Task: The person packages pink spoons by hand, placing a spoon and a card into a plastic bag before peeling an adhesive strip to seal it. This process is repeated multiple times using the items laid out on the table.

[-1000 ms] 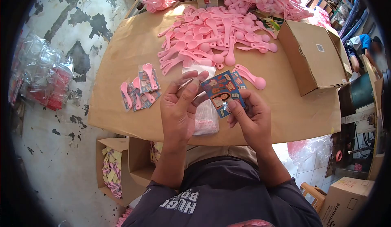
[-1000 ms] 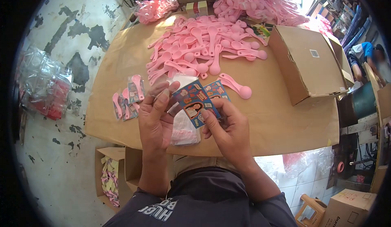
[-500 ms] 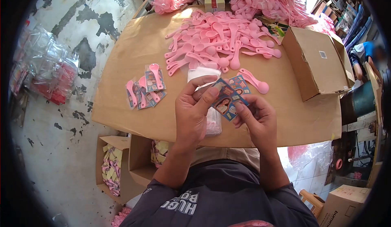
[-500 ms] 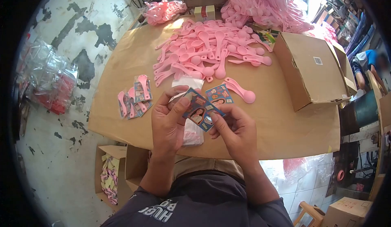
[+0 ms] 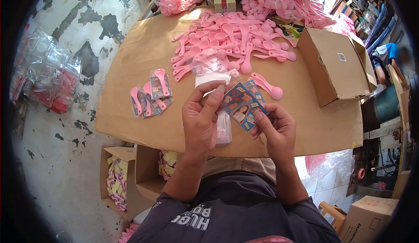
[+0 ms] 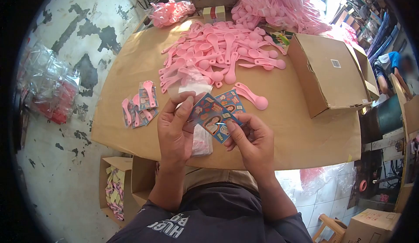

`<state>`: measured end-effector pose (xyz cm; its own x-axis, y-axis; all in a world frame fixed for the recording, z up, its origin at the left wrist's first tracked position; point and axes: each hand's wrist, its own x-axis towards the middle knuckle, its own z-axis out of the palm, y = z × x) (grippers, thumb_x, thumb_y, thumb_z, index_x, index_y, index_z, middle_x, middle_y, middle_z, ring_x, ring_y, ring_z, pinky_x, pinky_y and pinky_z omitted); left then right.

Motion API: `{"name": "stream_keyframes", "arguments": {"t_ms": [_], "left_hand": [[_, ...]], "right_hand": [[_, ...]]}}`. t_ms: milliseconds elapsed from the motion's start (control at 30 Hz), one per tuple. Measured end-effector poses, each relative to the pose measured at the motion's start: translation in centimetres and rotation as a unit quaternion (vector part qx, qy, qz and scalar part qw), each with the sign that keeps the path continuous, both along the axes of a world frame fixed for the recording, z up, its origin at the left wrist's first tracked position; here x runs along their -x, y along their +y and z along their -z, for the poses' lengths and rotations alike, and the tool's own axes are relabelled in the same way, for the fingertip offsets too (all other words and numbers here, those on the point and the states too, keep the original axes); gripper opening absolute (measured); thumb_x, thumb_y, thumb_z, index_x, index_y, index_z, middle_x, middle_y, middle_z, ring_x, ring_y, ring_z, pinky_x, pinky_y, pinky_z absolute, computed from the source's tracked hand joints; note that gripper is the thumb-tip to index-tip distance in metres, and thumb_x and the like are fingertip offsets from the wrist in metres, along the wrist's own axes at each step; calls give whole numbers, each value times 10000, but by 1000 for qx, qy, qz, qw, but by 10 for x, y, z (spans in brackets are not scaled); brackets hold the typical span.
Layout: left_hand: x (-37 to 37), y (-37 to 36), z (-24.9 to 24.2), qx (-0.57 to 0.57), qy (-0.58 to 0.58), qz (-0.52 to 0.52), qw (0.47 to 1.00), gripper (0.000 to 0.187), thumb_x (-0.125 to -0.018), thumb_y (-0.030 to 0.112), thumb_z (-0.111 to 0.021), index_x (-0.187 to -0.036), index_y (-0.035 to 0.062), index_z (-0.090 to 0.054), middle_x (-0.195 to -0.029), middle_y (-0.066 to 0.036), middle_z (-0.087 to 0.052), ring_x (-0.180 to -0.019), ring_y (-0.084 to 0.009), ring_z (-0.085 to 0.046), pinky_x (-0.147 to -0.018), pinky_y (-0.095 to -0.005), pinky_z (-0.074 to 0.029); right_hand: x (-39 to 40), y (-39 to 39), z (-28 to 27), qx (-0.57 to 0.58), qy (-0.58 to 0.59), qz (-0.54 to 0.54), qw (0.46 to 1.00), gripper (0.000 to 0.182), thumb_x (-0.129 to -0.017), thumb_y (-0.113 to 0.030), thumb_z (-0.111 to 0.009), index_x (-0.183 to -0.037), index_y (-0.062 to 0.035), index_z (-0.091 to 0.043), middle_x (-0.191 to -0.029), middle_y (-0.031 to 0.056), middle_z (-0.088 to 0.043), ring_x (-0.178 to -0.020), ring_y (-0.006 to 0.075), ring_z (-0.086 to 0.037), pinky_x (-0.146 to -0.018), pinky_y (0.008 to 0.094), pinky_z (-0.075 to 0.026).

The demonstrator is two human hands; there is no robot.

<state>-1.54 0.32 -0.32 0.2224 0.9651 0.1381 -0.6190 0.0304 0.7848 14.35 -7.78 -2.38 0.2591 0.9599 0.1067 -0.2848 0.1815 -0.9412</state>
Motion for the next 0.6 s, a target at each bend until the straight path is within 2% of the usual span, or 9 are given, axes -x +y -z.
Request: {"name": "stream_keyframes", "arguments": {"t_ms": [167,233,333,600], "left_hand": [[-2,-4,-4,-9,34,-3,999,287,-1009,82,-638,-1266,-41,-601,-1136,-150,-731,-1042,-182,-712,-943,-341,-569],[-3,-5,0,-14,24,-3,1000,275,-1012,80,-649,-1249,-55,-617,-1080,-165,-754,-981,-159,-727,-878,-308,-589],[-6,-8,6,-7,41,3,999,285,-1000,69,-667,-1252,-55,-618,-1065,-157,-758,-966,-151,-725,-869,-300,-580],[-11,-20,8,-13,69,18,997,329,-989,35,-675,-1300,-52,-612,-1121,-133,-751,-1038,-135,-697,-918,-261,-533]], "right_hand": [[-1,0,2,-11,37,24,999,205,-1012,-97,-660,-1143,58,-630,-827,70,-684,-677,101,-662,-586,237,-549],[1,0,1,-10,37,29,999,208,-1013,-98,-659,-1147,58,-629,-827,70,-684,-680,102,-664,-591,238,-556],[5,2,-1,-11,38,26,999,209,-1013,-99,-658,-1150,55,-627,-834,71,-686,-688,104,-668,-600,241,-568],[10,13,-5,-53,54,39,996,215,-1009,-91,-663,-1172,44,-627,-898,74,-697,-728,106,-674,-628,249,-581]]}}
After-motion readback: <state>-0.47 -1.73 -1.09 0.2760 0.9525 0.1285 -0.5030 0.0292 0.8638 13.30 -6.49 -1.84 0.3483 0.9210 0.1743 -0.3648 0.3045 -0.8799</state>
